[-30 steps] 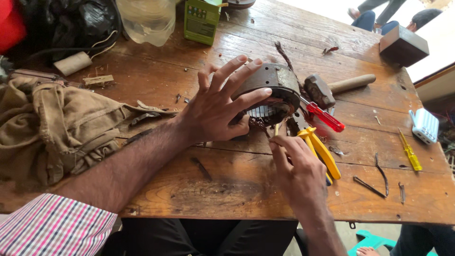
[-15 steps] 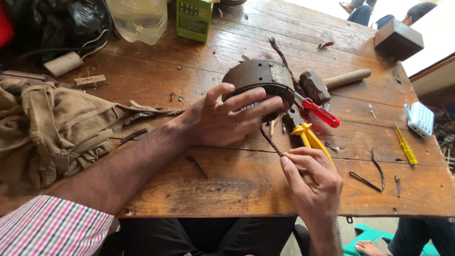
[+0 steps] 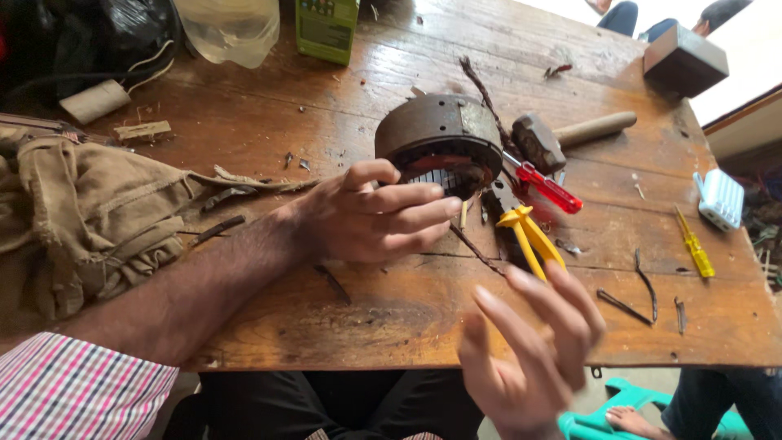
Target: The person holds an electric motor stator on a wooden workbench and uses a small metal rod to pry and pull copper windings out of the stator slots, working around the inside of the housing and setting removed wire pieces on the table.
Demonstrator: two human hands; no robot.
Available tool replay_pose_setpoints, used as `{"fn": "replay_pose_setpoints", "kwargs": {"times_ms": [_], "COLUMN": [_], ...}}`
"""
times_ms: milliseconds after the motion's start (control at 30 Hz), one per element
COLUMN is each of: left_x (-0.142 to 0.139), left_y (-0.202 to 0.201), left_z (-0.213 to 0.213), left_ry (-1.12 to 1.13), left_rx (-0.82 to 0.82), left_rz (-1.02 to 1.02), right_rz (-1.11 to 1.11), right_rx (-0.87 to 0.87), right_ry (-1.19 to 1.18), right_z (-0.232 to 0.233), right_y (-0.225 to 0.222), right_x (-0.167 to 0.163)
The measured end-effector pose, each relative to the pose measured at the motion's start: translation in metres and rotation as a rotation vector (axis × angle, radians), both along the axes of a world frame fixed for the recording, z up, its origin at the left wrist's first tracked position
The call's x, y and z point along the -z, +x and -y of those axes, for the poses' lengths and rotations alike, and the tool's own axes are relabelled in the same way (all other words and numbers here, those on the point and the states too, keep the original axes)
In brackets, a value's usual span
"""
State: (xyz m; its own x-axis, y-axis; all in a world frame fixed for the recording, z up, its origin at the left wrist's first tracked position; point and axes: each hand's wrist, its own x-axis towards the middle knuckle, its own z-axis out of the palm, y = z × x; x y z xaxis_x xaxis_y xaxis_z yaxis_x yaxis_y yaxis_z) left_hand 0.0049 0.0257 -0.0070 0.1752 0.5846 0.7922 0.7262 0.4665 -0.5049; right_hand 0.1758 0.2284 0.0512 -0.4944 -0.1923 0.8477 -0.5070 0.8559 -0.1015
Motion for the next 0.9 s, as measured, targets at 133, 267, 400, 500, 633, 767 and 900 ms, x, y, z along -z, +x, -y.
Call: {"fn": "replay_pose_setpoints", "kwargs": {"times_ms": [133,267,400,500,633,767,900], "left_x": [-0.006,-0.011,-0.011,-0.008,-0.009,-0.01,-0.007], "left_y": [-0.003,-0.004,-0.002,0.009,0.021,0.021,0.008], "left_z": [-0.001,0.004,-0.007,-0.014,-0.02,-0.015,-0.016], "left_ry": [0.034,0.171,0.063,0.05,-0.028,-0.13,-0.058], "left_rx": [0.187,0.322,0.332,0.374,0.388,0.393,0.184], "left_rz": [0.157,0.373,0.252,0.332,0.272,0.21,0.053], "right_rz": [0.147,0.069,0.188,0.299,0.364,0.385,0.402], "right_rx": [0.09,0.087,0.075,0.16,0.119,0.106,0.018], "right_ry": [-0.063,-0.028,-0.102,0.037,0.073,0.02,-0.197], "right_z": [0.006,0.009,0.019,0.021,0.017,0.013,0.011], "right_y": [-0.01,-0.02,-0.034,-0.04,-0.047,-0.055,-0.063], "right_x": [0.005,0.009,0.021,0.027,0.027,0.028,0.031]}}
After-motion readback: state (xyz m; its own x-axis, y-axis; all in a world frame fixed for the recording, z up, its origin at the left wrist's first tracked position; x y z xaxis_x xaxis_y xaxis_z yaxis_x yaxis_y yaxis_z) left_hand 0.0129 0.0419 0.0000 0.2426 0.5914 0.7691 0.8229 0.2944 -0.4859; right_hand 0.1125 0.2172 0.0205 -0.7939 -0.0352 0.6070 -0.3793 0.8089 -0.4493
